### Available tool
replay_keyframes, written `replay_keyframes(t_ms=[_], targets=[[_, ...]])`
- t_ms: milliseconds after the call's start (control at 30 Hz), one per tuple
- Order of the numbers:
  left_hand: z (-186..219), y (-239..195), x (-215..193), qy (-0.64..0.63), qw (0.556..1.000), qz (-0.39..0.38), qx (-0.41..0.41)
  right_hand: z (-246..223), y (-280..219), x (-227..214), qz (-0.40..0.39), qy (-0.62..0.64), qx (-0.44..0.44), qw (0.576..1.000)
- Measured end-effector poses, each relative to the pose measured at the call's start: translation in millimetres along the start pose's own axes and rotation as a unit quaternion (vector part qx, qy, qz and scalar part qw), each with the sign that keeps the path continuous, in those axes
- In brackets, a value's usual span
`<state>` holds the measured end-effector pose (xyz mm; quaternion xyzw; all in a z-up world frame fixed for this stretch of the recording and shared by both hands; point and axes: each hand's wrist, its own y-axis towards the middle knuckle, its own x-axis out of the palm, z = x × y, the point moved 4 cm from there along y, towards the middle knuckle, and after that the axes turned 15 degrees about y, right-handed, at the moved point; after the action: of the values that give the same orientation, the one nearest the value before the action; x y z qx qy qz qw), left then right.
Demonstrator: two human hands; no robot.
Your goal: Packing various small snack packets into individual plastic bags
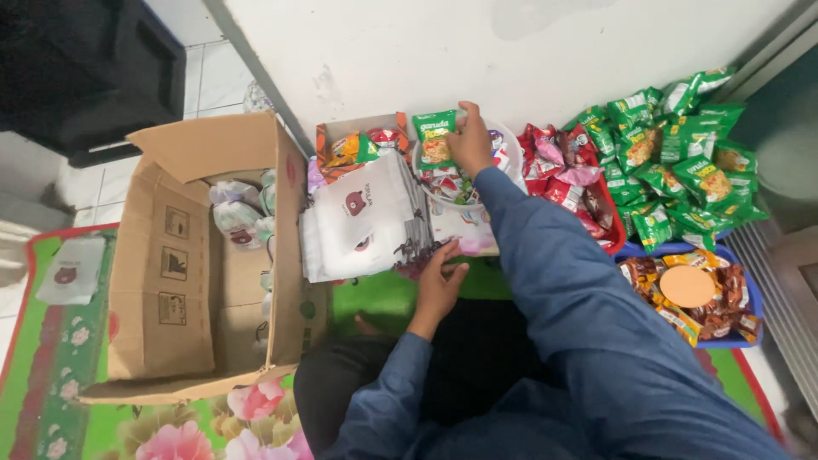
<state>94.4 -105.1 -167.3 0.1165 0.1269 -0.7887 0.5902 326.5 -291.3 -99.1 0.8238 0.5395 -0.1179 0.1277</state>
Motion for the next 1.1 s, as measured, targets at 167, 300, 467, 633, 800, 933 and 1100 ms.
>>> replay_keyframes(t_ms=[167, 300, 467, 633, 800, 933, 1100], targets=[[6, 2, 10, -0.008, 1.0, -0.02, 0.004, -1, -56, -27, 0.045, 0.192, -0.037, 0.98], [6, -1, 22, -0.006, 1.0, -0.019, 0.004, 16, -117, -101, 0.104, 0.245, -0.051, 0.963], [10, -6, 41, -0.012, 0.999, -0.036, 0.008, 147, -146, -207, 0.249, 0.084, -0.064, 0.963], [24, -13, 49, 0.008, 0.999, -0.048, 0.012, 267, -162, -278, 0.374, 0.02, -0.034, 0.927], [40, -16, 44, 0.013, 0.999, -0.035, 0.02, 311, -151, -282, 0.418, 0.027, 0.094, 0.903], [29, -15, 44, 0.013, 0.999, -0.023, 0.021, 267, -169, -262, 0.352, -0.025, 0.201, 0.914], [47, -20, 51, 0.003, 0.999, -0.032, 0.026, 246, -166, -231, 0.243, -0.025, 0.228, 0.943]])
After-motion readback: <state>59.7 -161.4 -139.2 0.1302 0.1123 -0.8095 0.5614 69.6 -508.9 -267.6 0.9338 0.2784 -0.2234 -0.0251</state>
